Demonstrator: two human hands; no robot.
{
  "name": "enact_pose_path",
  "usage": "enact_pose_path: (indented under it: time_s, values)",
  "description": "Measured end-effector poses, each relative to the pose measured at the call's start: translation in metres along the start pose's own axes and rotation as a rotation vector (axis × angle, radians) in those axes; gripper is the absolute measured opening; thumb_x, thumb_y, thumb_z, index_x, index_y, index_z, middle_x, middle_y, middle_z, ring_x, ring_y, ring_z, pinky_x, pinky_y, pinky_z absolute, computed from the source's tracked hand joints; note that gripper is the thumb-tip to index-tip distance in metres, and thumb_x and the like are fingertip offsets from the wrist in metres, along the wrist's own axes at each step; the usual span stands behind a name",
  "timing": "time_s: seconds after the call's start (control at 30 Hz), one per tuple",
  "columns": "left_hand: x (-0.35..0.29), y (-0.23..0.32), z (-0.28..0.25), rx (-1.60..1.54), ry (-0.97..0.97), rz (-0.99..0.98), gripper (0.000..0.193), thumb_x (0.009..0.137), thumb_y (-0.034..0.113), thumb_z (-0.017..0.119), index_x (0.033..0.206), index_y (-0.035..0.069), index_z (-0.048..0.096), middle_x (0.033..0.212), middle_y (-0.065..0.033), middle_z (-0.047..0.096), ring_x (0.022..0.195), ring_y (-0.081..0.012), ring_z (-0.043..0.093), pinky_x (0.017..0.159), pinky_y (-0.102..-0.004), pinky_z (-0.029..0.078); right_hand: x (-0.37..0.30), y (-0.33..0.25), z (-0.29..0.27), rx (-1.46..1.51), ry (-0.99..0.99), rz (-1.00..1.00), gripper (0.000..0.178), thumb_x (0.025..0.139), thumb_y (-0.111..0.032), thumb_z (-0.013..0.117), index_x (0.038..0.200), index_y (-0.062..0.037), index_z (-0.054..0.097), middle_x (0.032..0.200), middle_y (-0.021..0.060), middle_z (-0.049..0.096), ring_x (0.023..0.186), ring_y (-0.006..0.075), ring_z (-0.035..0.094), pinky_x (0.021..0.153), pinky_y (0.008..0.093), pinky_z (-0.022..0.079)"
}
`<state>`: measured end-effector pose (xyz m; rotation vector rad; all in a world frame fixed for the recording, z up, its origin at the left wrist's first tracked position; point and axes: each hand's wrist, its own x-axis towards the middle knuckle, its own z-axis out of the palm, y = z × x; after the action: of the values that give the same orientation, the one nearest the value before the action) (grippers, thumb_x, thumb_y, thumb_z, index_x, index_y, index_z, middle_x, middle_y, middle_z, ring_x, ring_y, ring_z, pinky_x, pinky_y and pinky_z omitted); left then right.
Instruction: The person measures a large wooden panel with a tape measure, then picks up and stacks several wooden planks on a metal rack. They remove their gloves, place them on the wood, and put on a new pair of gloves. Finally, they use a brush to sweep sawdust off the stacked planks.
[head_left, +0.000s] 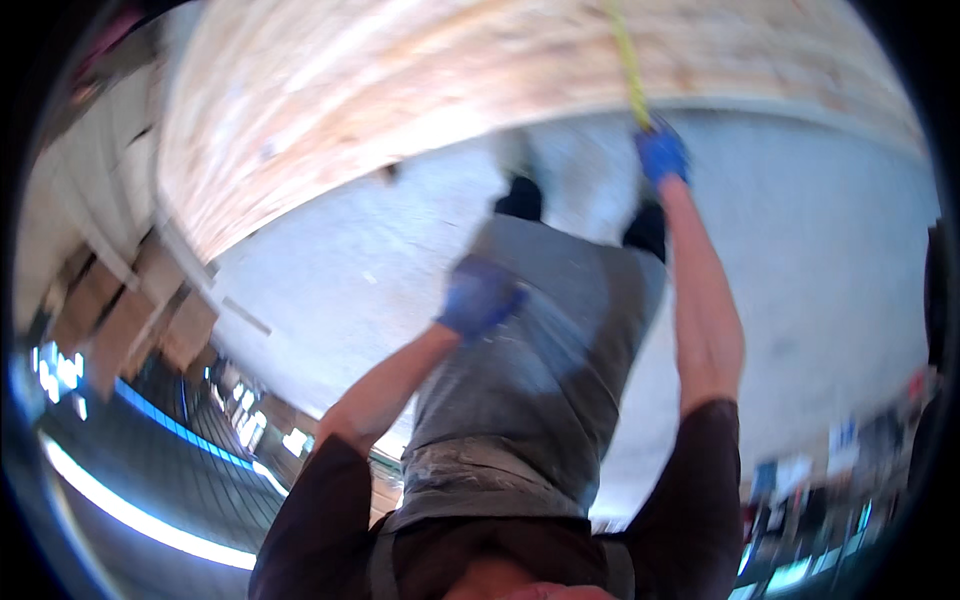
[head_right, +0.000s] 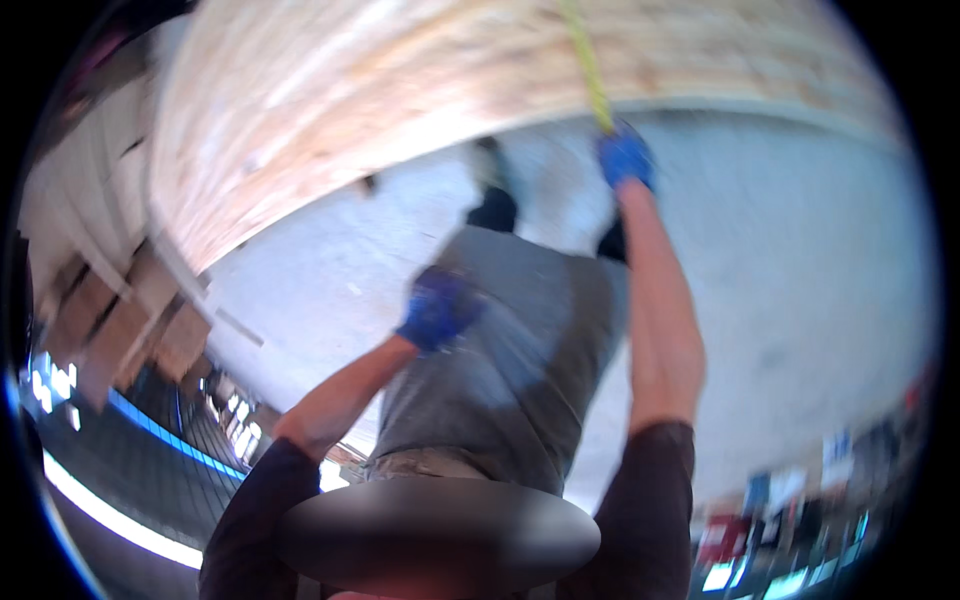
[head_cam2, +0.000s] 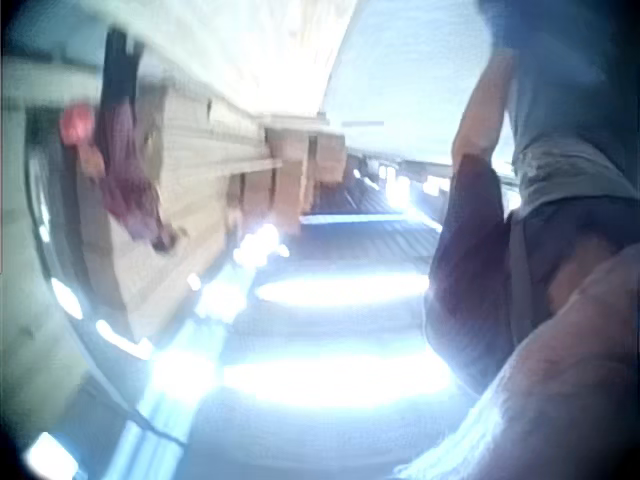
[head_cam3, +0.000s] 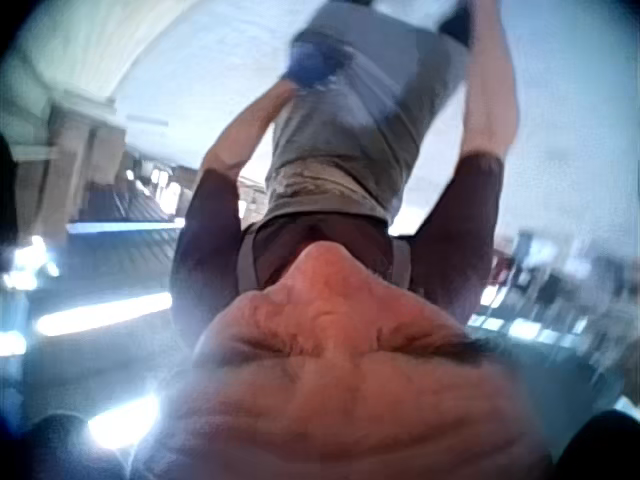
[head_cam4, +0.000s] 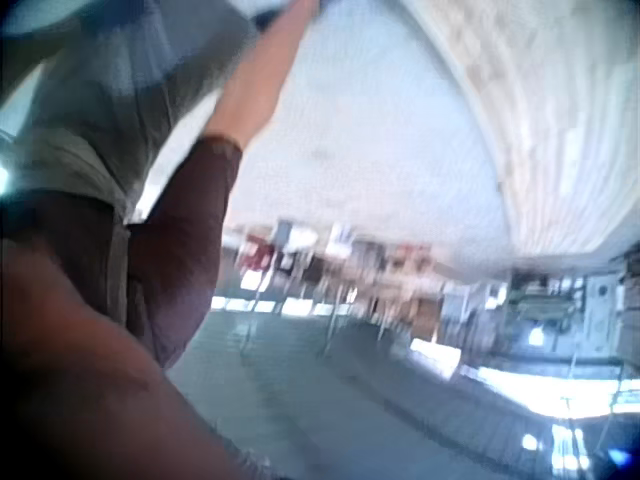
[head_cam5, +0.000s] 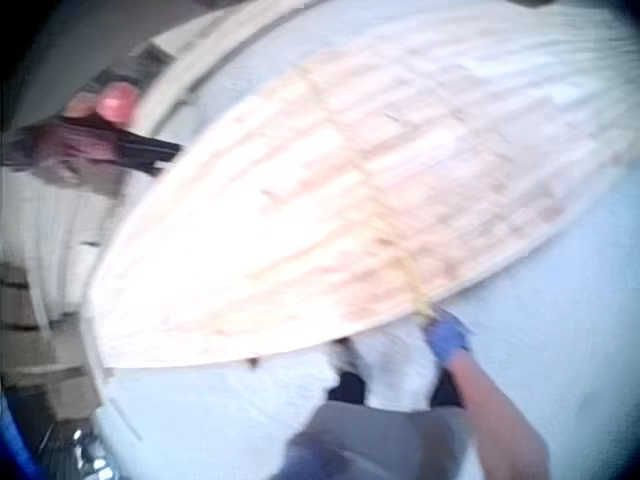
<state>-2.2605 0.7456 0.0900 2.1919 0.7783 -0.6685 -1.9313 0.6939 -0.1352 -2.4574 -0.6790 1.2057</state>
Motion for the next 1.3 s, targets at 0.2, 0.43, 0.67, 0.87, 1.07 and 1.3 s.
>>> enact_pose_path:
  time_s: [0.2,0.43,0.67,0.87,1.07,1.3]
  values:
    - [-0.004,0.025,-0.007,-0.022,0.061,-0.053,0.055,0.086,0.051,0.057,0.115,0.004,0.065,0.113,-0.0212,0.065,0.108,-0.0364,0.059,0.1,-0.0488,0.041,-0.103,-0.044,-0.075,0.135,0.061,-0.044,0.039,0.087,-0.032,0.066,0.108,-0.0006,0.063,0.089,0.0208,0.068,0.08,0.036,0.065,0.072,0.046,0.051]
    - [-0.015,0.064,-0.061,-0.09,-0.43,-0.156,0.08,0.088,0.062,0.051,0.143,0.004,0.042,0.145,-0.02,0.045,0.13,-0.0373,0.046,0.111,-0.0429,0.034,-0.29,0.014,-0.114,0.127,0.265,-0.137,0.041,0.093,-0.041,0.054,0.119,-0.0109,0.064,0.101,0.0203,0.067,0.09,0.0394,0.064,0.075,0.0468,0.052]
    - [0.02,0.122,-0.13,-0.529,-0.21,-0.137,0.037,0.094,0.038,0.056,0.11,0.006,0.065,0.095,-0.013,0.07,0.086,-0.0235,0.067,0.078,-0.0376,0.05,-0.428,0.103,-0.225,0.216,0.246,0.314,0.048,0.087,-0.037,0.056,0.128,-0.012,0.056,0.111,0.0195,0.066,0.1,0.0383,0.064,0.087,0.0468,0.05]
    - [0.041,0.224,-0.183,-0.636,-0.159,-0.56,0.03,0.095,0.04,0.05,0.102,0.011,0.057,0.09,-0.0129,0.072,0.073,-0.0244,0.069,0.064,-0.0382,0.048,-0.498,0.209,-0.312,0.342,0.36,0.518,0.048,0.081,-0.038,0.059,0.12,-0.0111,0.061,0.1,0.0195,0.068,0.094,0.0386,0.065,0.082,0.0468,0.051]
    - [0.08,0.248,-0.12,0.125,-0.505,-0.04,0.03,0.094,0.038,0.052,0.107,0.012,0.06,0.093,-0.0109,0.071,0.078,-0.0279,0.069,0.068,-0.0417,0.051,-0.491,0.257,-0.373,0.45,0.478,0.574,0.043,0.081,-0.037,0.062,0.114,-0.0095,0.063,0.098,0.0198,0.069,0.091,0.0383,0.066,0.079,0.0452,0.052]
    - [0.208,0.403,-0.083,0.65,-0.5,0.719,0.017,0.088,0.026,0.059,0.095,0.011,0.066,0.085,-0.0127,0.07,0.077,-0.0313,0.068,0.066,-0.0415,0.053,-0.462,0.346,-0.438,0.599,0.449,0.733,0.04,0.079,-0.04,0.061,0.104,-0.0095,0.065,0.097,0.0216,0.068,0.093,0.0408,0.064,0.08,0.0463,0.052]
